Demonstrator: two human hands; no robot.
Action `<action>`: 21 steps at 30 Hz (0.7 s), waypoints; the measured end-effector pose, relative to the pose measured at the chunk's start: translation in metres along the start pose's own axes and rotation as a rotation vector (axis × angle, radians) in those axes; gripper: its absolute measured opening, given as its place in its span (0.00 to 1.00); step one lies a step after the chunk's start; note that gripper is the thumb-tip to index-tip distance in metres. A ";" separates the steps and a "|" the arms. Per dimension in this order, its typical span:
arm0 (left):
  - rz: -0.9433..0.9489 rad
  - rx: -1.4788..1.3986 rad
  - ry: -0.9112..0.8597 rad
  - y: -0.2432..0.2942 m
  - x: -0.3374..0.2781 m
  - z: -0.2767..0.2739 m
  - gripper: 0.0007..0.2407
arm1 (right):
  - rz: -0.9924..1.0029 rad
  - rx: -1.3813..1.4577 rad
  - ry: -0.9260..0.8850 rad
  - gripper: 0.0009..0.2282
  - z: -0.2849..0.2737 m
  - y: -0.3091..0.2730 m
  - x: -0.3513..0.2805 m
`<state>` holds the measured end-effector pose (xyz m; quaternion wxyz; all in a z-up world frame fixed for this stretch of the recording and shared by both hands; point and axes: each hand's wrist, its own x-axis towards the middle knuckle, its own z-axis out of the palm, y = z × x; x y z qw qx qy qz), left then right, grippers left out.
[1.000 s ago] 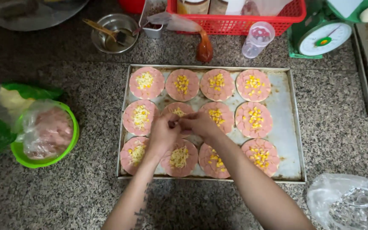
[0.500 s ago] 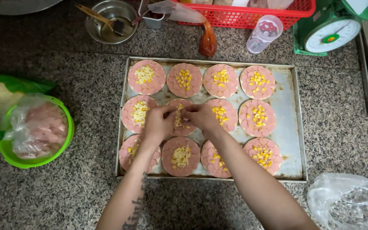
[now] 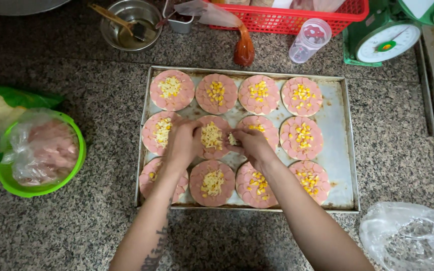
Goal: Placing corn kernels and shredded cheese onto circular ham slices on a baking tray to prepare snacks.
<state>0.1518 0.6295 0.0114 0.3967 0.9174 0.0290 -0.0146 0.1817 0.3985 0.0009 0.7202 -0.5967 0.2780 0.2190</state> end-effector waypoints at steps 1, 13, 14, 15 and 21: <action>0.004 -0.001 -0.002 0.000 0.002 0.001 0.09 | -0.002 0.002 0.003 0.16 -0.004 -0.004 -0.001; 0.034 0.042 -0.109 -0.005 0.006 -0.004 0.09 | 0.058 0.101 -0.052 0.13 -0.008 -0.034 -0.027; 0.031 0.035 -0.097 -0.010 0.008 -0.001 0.09 | 0.069 0.113 -0.059 0.13 -0.007 -0.037 -0.030; 0.029 0.027 -0.086 -0.014 0.011 0.002 0.08 | 0.080 0.125 -0.066 0.13 -0.006 -0.040 -0.033; -0.072 -0.244 0.009 -0.014 0.020 0.004 0.10 | 0.081 0.150 -0.102 0.13 0.004 -0.061 -0.032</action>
